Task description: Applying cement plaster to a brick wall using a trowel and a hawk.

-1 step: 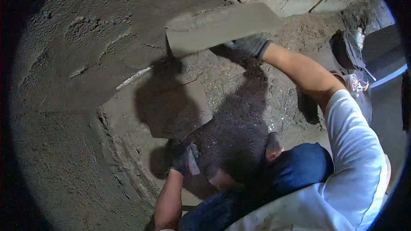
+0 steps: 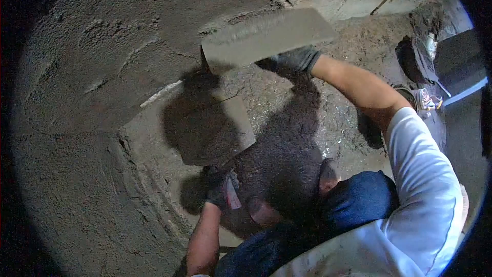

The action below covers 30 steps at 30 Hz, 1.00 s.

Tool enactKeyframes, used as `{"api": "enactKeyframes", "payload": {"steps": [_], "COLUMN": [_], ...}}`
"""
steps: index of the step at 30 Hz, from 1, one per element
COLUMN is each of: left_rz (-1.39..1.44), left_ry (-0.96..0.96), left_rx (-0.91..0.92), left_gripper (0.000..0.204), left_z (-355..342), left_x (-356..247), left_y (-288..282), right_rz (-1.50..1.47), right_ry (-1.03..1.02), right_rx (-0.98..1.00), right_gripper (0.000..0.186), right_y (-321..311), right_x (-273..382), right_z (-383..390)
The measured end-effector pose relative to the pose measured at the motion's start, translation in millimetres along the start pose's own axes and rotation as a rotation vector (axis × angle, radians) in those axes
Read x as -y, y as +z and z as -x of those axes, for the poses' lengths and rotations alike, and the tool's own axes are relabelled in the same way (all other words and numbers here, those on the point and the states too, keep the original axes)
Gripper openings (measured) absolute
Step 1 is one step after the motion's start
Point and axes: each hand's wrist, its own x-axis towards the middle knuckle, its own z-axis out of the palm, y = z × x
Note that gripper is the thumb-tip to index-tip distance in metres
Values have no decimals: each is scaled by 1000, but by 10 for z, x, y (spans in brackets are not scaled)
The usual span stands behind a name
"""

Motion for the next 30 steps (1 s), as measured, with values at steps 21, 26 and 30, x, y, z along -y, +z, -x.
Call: {"api": "enactKeyframes", "payload": {"steps": [21,26,30], "left_rz": [87,-104,-31], "left_ry": [-106,-127,-60], "left_rx": [62,28,159], "left_gripper": [23,23,24], "left_z": [-136,-603,-637], "left_x": [-168,-211,-367], "left_y": [431,627,764], "right_rz": [165,213,-37], "right_ry": [180,61,111], "right_rx": [274,337,608], "right_gripper": [27,27,33], "right_y": [-435,-647,-291], "right_x": [617,930,1039], "right_z": [-553,-383,151]}}
